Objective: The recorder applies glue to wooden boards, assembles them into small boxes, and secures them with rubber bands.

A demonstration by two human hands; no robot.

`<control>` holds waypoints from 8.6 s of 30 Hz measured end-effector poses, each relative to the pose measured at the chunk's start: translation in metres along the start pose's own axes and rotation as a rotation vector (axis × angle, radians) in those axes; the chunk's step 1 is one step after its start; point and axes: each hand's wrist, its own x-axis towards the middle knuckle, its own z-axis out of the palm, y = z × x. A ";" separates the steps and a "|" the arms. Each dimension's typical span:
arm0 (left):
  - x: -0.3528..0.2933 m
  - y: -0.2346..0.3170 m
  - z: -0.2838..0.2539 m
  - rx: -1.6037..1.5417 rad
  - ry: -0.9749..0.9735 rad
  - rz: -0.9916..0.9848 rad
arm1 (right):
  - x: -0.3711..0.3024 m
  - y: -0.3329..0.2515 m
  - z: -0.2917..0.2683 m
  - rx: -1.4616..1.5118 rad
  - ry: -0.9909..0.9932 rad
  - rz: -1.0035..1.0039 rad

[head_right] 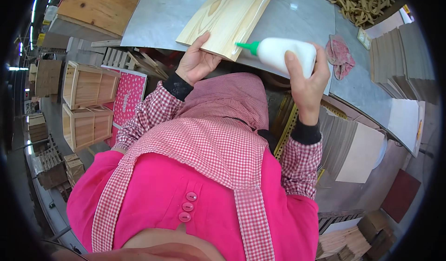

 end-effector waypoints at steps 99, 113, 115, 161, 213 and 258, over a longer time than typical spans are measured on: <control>-0.038 -0.013 0.006 0.038 0.201 0.195 | 0.085 0.028 0.007 0.531 0.374 0.019; -0.065 -0.021 0.023 0.168 0.445 -0.086 | 0.211 0.140 0.070 0.083 0.154 -0.016; -0.066 -0.019 0.024 0.160 0.449 -0.093 | 0.216 0.150 0.076 0.095 0.165 -0.024; -0.014 -0.025 -0.015 0.276 0.374 0.065 | 0.167 0.098 0.046 0.157 -0.028 0.023; -0.019 -0.027 -0.001 0.002 0.224 0.090 | 0.202 0.122 0.008 0.203 0.379 0.186; -0.034 0.064 0.058 0.214 -0.082 0.642 | 0.018 0.002 0.003 0.606 0.167 0.081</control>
